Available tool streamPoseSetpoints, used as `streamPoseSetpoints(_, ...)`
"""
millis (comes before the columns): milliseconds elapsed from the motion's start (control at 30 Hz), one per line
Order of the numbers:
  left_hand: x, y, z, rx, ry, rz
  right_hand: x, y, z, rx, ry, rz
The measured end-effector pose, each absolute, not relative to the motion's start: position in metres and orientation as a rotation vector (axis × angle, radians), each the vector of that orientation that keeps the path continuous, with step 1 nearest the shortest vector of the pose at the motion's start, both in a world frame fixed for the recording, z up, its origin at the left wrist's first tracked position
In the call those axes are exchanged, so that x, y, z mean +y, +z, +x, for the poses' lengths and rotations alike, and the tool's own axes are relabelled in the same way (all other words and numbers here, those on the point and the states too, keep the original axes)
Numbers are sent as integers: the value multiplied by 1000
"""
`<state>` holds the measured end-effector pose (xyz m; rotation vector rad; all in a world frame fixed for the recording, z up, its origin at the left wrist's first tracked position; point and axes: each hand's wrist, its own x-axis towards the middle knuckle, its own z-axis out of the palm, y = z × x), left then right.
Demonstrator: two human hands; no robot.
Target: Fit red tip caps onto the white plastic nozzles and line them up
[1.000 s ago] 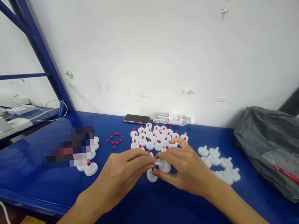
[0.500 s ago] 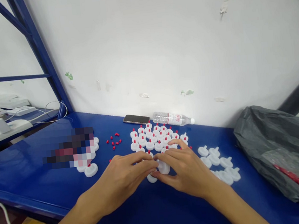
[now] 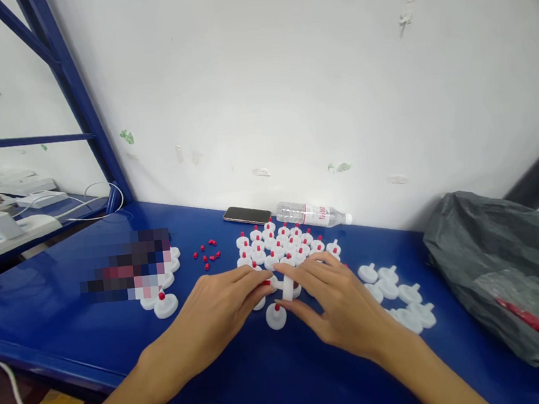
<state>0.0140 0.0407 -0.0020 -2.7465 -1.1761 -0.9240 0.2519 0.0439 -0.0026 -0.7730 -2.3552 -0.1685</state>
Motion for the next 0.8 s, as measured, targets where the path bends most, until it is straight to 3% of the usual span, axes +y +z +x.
streamPoseSetpoints(267,39,0,15,-1162,-598,-2801,43,-4,253,-2375,-117,-781)
streamPoseSetpoints(800,27,7,14,-1173,-538,-2852,37,1,245,-2335,-166,-619)
